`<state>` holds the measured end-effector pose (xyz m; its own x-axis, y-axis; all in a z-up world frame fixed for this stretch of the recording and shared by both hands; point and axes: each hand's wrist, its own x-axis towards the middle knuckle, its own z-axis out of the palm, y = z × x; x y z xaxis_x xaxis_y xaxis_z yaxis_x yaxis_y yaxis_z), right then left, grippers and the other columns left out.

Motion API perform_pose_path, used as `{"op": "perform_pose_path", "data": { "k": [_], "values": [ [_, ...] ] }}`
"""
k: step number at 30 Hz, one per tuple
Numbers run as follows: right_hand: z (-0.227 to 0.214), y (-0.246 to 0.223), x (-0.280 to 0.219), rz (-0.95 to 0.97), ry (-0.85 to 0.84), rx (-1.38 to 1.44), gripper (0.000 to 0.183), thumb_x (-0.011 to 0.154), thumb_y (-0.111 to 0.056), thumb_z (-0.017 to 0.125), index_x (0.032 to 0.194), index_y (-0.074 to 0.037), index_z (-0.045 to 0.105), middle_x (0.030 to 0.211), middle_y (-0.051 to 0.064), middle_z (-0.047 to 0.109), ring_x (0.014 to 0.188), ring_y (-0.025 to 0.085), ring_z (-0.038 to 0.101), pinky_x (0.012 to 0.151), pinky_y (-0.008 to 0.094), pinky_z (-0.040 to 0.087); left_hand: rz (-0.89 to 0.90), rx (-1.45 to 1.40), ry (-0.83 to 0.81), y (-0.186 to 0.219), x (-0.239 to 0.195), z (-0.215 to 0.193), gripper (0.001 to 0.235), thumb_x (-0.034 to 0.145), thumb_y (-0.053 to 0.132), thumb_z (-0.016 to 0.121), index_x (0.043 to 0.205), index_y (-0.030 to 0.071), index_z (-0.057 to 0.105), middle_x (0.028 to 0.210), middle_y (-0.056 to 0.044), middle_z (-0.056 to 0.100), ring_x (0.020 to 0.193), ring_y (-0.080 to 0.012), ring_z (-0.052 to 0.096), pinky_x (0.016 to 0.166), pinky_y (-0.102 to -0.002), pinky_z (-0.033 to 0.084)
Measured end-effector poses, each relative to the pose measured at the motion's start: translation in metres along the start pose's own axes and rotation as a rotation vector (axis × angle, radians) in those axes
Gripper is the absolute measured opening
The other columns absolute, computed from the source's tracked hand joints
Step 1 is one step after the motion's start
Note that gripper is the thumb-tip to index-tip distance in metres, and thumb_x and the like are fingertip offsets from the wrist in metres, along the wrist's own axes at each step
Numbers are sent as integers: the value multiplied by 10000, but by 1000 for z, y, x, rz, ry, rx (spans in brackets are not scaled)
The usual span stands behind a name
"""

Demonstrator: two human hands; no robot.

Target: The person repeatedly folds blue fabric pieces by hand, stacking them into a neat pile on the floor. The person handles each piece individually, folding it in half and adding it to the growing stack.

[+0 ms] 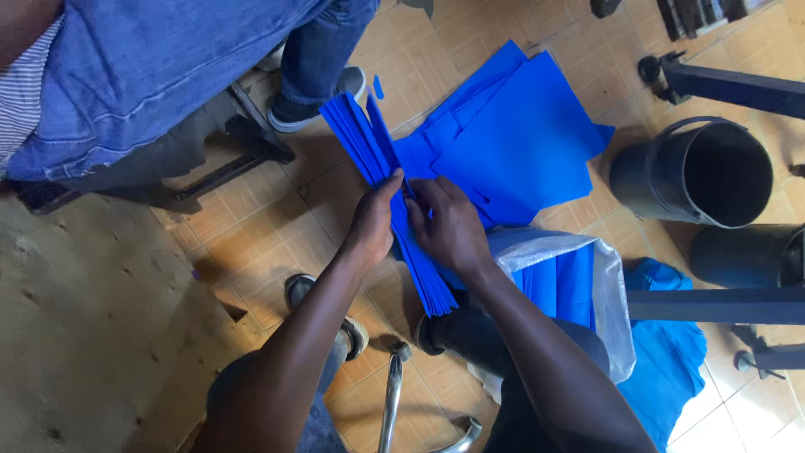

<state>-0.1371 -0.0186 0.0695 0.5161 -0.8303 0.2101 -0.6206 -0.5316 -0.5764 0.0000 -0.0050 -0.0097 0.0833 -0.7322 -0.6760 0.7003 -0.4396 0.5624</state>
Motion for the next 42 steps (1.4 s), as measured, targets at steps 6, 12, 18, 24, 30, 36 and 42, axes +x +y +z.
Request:
{"op": "perform_pose_path", "data": {
  "k": [6, 12, 18, 24, 30, 36, 42],
  "values": [
    [-2, -10, -4, 19, 28, 83, 175, 987, -178, 665, 1138, -100, 703, 833, 107, 617, 830, 354, 698, 682, 441, 576, -21, -42, -148, -9, -2, -13, 498, 1019, 421, 650, 1320, 26, 683, 1295, -209, 713, 1189, -275, 703, 1055, -436, 563],
    [0, -30, -12, 20, 59, 57, 253, 1012, -137, 572, 1222, -68, 696, 962, 118, 650, 933, 328, 726, 737, 409, 610, 80, -38, -289, -7, -4, -18, 534, 1073, 437, 536, 1387, 11, 607, 1356, -230, 689, 1266, -290, 667, 1090, -435, 532],
    [-1, -26, -7, -63, 102, 100, 224, 1019, -139, 595, 1194, -45, 698, 966, 158, 660, 940, 389, 715, 718, 421, 608, 75, -62, -241, 12, -27, -6, 608, 1035, 546, 533, 1328, 22, 633, 1314, -194, 719, 1166, -234, 718, 936, -336, 576],
    [4, -20, -19, -111, 49, -95, 255, 979, -131, 593, 1207, -61, 681, 975, 135, 680, 885, 352, 736, 672, 425, 611, 85, 122, -238, 8, -33, -1, 561, 1006, 474, 627, 1306, 6, 702, 1256, -269, 726, 1124, -291, 733, 916, -412, 604],
    [-4, -20, -18, -283, -50, -104, 312, 1019, -261, 586, 1236, -54, 671, 979, 152, 690, 796, 375, 746, 603, 446, 599, 55, 186, 71, 15, -52, 21, 474, 918, 455, 723, 1103, 23, 787, 918, -166, 767, 730, -203, 709, 636, -310, 546],
    [-36, 7, 0, -172, -137, 409, 222, 1010, -132, 632, 1190, -65, 743, 905, 224, 747, 790, 437, 719, 709, 538, 580, 118, 320, 37, -8, -9, -23, 505, 968, 500, 706, 1093, 15, 770, 926, -175, 744, 775, -239, 699, 694, -367, 566],
    [-26, 60, 2, 191, -69, 388, 223, 1040, -227, 695, 1218, -104, 642, 824, 114, 737, 741, 311, 728, 695, 429, 554, 49, 137, 104, 9, -33, 7, 391, 928, 392, 754, 911, 2, 726, 711, -153, 714, 567, -247, 724, 508, -364, 608]
  ]
}}
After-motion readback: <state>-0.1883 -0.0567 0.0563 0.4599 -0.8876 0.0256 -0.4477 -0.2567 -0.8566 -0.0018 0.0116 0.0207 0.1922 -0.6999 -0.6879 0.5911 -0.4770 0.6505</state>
